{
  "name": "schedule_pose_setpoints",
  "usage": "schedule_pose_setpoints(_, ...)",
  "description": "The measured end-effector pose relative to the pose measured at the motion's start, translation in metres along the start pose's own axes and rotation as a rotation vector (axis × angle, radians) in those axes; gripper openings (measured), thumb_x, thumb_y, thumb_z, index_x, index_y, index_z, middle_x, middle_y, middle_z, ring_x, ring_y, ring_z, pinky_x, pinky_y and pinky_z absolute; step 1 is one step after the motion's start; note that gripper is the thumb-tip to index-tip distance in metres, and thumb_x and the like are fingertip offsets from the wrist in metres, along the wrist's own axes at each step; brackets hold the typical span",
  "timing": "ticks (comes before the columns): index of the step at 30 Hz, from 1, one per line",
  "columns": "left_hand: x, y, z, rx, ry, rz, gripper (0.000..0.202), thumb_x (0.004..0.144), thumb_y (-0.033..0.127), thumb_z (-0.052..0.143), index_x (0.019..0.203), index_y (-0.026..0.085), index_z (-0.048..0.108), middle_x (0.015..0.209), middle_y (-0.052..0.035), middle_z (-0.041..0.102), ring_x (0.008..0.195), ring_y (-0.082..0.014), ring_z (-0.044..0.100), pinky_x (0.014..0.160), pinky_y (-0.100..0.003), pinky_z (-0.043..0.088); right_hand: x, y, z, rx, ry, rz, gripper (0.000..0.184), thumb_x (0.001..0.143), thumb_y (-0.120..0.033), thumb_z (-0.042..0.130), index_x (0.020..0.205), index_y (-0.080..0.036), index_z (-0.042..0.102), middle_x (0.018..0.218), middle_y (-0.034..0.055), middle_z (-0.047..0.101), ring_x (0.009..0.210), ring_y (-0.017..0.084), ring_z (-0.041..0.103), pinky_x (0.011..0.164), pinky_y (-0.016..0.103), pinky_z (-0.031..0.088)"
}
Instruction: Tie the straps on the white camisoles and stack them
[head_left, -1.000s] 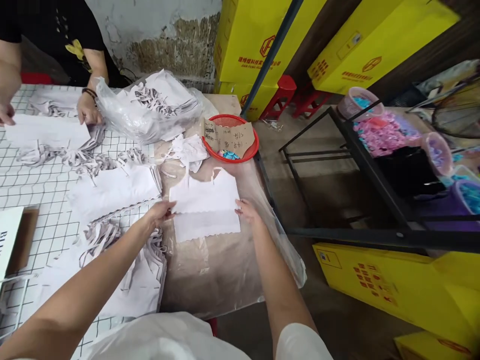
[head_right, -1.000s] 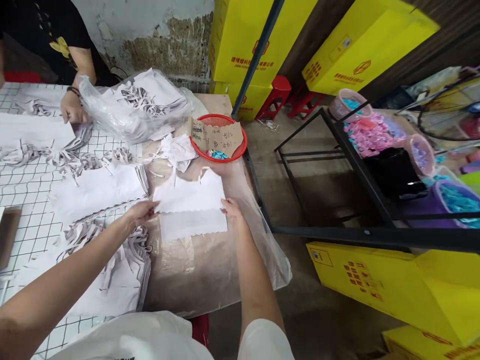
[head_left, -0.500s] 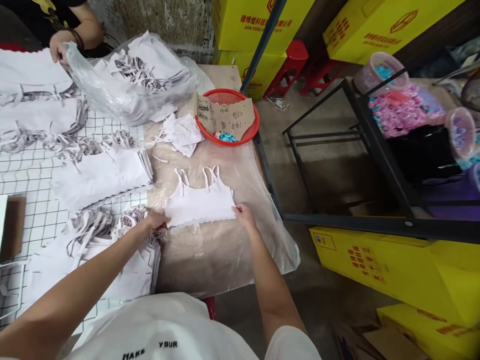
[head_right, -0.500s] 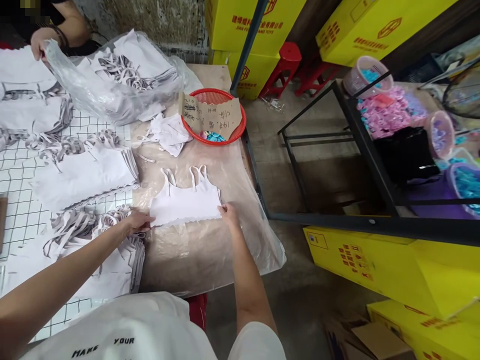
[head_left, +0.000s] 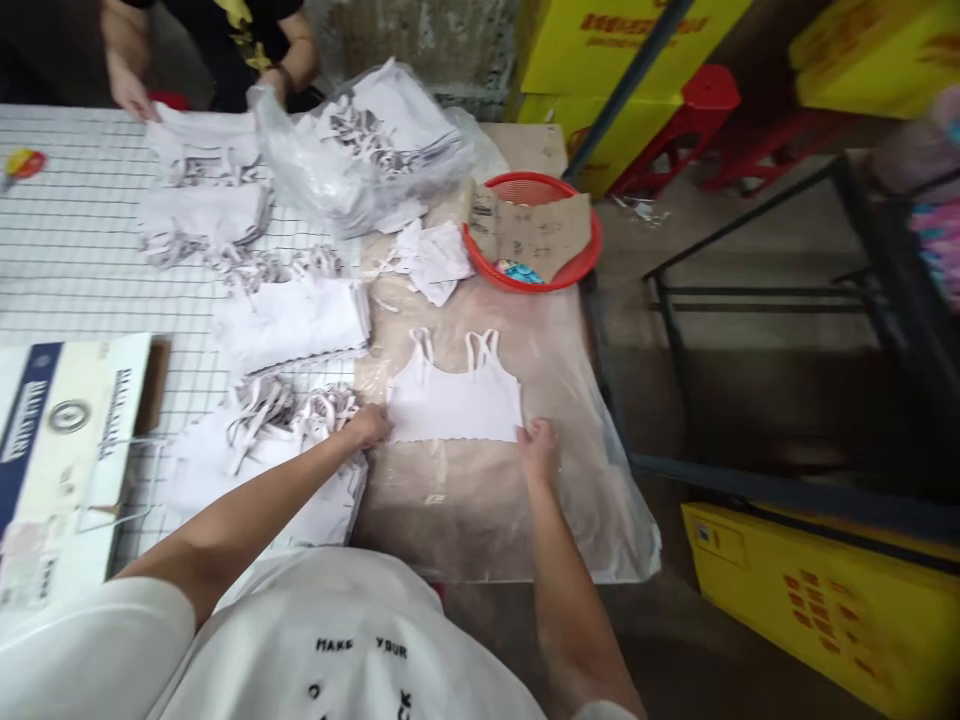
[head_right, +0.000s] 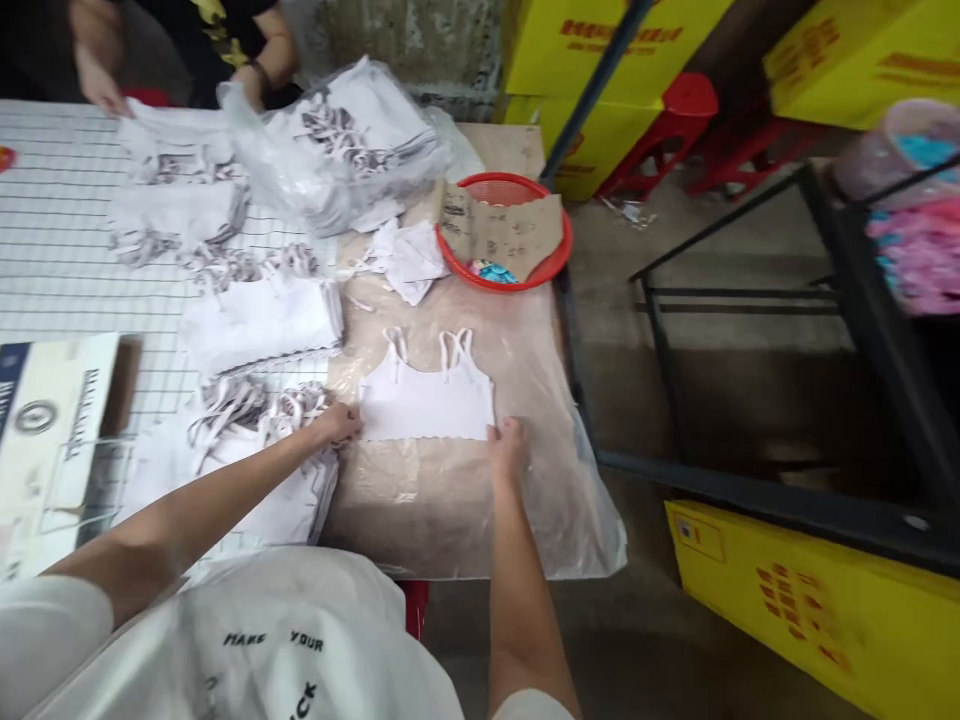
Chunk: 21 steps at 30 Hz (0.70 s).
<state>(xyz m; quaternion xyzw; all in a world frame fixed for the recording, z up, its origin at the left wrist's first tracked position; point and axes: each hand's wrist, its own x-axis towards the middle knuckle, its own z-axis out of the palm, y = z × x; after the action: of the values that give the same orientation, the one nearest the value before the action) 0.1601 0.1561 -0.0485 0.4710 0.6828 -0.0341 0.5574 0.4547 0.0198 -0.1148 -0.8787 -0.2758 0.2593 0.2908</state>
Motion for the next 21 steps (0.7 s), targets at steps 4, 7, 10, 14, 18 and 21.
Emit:
schedule_pose_setpoints(4,-0.044,-0.020,-0.068,-0.051,0.175,0.248,0.013,0.074,0.027,0.068,0.083,0.018,0.070,0.083,-0.0043,0.071,0.076,-0.0171,0.065,0.071,-0.025,0.050,-0.060,-0.019,0.018,0.039,-0.035,-0.042,0.027,0.079,-0.045,0.052,0.086,-0.019,0.054,0.089,0.0128,0.063,0.090,0.027,0.056,0.084,0.041,0.044)
schedule_pose_setpoints(7,-0.081,-0.080,-0.140,0.046,0.545,0.455,0.027,0.081,0.039,0.058,0.093,0.018,0.069,0.096,-0.0085,0.068,0.083,-0.0206,0.063,0.076,-0.030,0.052,-0.144,-0.036,0.046,0.197,-0.367,-0.095,0.034,0.079,-0.054,0.053,0.081,-0.021,0.059,0.076,0.0056,0.063,0.071,0.021,0.057,0.070,0.034,0.047)
schedule_pose_setpoints(10,-0.100,-0.163,-0.194,0.180,0.862,0.292,0.037,0.075,0.046,0.058,0.093,0.016,0.066,0.101,-0.0138,0.064,0.097,-0.0288,0.061,0.080,-0.038,0.052,-0.223,-0.052,0.081,0.297,-0.695,-0.035,0.032,0.074,-0.053,0.063,0.078,-0.021,0.062,0.073,0.0039,0.065,0.068,0.020,0.059,0.065,0.032,0.047)
schedule_pose_setpoints(14,-0.102,-0.248,-0.215,0.021,0.802,0.111,0.054,0.068,0.059,0.061,0.099,0.015,0.062,0.103,-0.0148,0.065,0.089,-0.0286,0.065,0.070,-0.037,0.055,-0.280,-0.065,0.113,0.271,-0.731,0.065,0.033,0.067,-0.050,0.070,0.076,-0.020,0.061,0.072,0.0038,0.066,0.066,0.020,0.059,0.063,0.031,0.046)
schedule_pose_setpoints(18,-0.100,-0.279,-0.205,-0.149,0.669,0.108,0.056,0.061,0.064,0.065,0.092,0.017,0.061,0.084,-0.0099,0.068,0.073,-0.0247,0.066,0.063,-0.034,0.053,-0.300,-0.066,0.131,0.299,-0.653,0.004,0.043,0.071,-0.061,0.063,0.062,-0.023,0.047,0.060,-0.0007,0.054,0.059,0.017,0.050,0.059,0.030,0.041)
schedule_pose_setpoints(21,-0.097,-0.286,-0.202,-0.187,0.653,0.127,0.051,0.058,0.062,0.067,0.085,0.019,0.060,0.075,-0.0067,0.067,0.067,-0.0231,0.064,0.063,-0.034,0.051,-0.311,-0.063,0.141,0.283,-0.527,-0.012,0.048,0.071,-0.066,0.061,0.059,-0.024,0.042,0.057,-0.0022,0.046,0.057,0.016,0.045,0.056,0.030,0.038)
